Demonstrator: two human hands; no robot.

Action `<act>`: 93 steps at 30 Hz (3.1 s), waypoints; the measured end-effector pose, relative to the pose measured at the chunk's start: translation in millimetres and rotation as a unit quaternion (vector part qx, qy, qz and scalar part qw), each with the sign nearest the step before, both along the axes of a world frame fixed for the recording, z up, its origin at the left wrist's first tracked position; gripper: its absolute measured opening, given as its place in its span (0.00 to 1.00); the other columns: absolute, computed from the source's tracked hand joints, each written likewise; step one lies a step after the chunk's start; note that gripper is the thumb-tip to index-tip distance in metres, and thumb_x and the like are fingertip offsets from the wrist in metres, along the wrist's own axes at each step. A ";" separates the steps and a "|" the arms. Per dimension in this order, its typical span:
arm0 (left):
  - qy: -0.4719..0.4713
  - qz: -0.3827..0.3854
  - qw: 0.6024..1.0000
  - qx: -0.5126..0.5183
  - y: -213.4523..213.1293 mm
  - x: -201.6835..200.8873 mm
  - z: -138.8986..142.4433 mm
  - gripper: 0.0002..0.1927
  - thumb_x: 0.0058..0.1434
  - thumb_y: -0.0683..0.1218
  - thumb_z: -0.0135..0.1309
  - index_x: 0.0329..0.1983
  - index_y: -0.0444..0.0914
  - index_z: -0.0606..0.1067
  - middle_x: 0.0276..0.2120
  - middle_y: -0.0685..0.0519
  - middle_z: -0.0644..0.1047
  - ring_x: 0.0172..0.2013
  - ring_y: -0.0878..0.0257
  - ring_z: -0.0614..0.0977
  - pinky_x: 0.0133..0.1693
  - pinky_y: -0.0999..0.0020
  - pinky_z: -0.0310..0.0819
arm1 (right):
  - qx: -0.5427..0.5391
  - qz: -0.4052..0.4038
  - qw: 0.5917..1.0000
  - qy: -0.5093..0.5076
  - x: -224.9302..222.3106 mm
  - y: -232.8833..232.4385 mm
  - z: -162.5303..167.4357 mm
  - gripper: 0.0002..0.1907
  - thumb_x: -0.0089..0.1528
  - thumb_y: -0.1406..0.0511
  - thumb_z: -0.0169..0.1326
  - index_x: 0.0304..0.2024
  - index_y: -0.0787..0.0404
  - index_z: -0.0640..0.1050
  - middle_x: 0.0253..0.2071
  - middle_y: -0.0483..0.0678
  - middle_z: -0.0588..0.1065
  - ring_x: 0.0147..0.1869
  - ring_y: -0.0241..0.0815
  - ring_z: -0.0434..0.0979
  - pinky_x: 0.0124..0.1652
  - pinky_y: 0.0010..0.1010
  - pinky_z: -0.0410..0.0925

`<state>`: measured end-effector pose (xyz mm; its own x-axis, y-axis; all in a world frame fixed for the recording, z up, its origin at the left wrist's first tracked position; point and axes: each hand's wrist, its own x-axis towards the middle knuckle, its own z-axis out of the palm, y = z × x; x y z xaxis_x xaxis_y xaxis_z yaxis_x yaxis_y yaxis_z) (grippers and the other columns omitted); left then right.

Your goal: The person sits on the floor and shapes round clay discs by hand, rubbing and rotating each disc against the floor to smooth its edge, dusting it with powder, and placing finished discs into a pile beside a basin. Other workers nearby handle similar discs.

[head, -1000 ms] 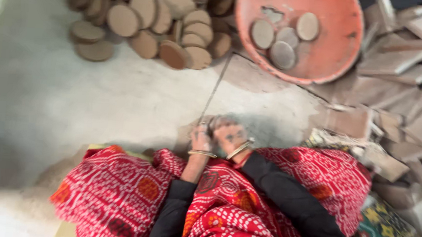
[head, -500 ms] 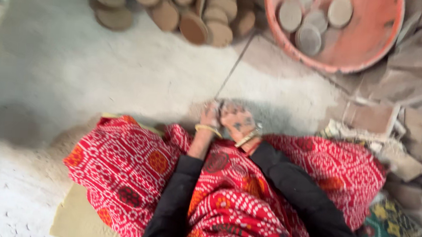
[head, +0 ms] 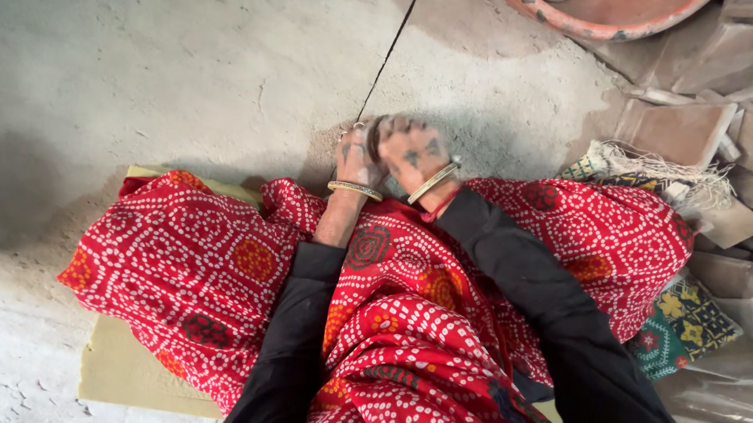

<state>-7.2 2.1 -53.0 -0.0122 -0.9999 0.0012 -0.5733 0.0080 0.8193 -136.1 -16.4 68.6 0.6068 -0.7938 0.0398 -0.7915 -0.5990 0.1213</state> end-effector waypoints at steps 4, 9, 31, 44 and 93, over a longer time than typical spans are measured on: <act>0.121 0.019 0.992 0.001 4.2 0.8 -1.3 0.17 0.58 0.46 0.66 0.48 0.38 0.78 0.39 0.46 0.84 0.41 0.51 0.88 0.46 0.62 0.83 | 0.016 -0.009 1.000 0.011 2.2 2.5 -12.3 0.10 0.57 0.70 0.54 0.40 0.69 0.78 0.36 0.58 0.78 0.41 0.52 0.83 0.32 0.39 0.74; 0.088 0.001 0.994 -0.065 4.0 5.4 36.1 0.26 0.50 0.40 0.61 0.55 0.35 0.77 0.40 0.43 0.82 0.40 0.47 0.86 0.46 0.59 0.79 | 0.103 -0.077 0.979 -0.161 -21.2 -14.8 -14.9 0.13 0.54 0.70 0.54 0.42 0.64 0.79 0.37 0.57 0.78 0.40 0.58 0.81 0.40 0.45 0.73; 0.032 0.074 0.997 -0.022 15.1 7.1 -42.8 0.07 0.76 0.44 0.50 0.50 0.42 0.79 0.49 0.48 0.84 0.48 0.49 0.82 0.59 0.51 0.73 | -0.003 0.007 1.000 -0.016 22.9 2.6 4.7 0.11 0.54 0.67 0.55 0.38 0.67 0.78 0.37 0.57 0.78 0.40 0.53 0.82 0.32 0.39 0.74; 0.321 0.045 0.946 -0.023 10.4 8.3 31.6 0.28 0.55 0.41 0.47 0.61 0.33 0.74 0.48 0.42 0.83 0.49 0.55 0.86 0.52 0.60 0.82 | 0.084 -0.108 0.973 -0.187 -16.9 -9.1 -13.8 0.17 0.55 0.70 0.55 0.48 0.64 0.78 0.39 0.58 0.78 0.40 0.58 0.80 0.37 0.46 0.72; 0.244 0.014 0.970 0.018 -15.0 10.0 58.6 0.20 0.51 0.28 0.55 0.47 0.34 0.78 0.39 0.50 0.83 0.40 0.63 0.85 0.44 0.69 0.83 | -0.091 -0.002 0.939 -0.333 1.2 -2.5 13.2 0.06 0.61 0.70 0.58 0.39 0.60 0.83 0.39 0.45 0.80 0.41 0.44 0.77 0.42 0.36 0.69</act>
<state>2.9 -12.9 5.6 0.0080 -0.9994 -0.0345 -0.1172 -0.0352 0.9925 -134.9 -18.9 81.8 0.3955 -0.7396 0.5446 -0.7310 -0.6125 -0.3008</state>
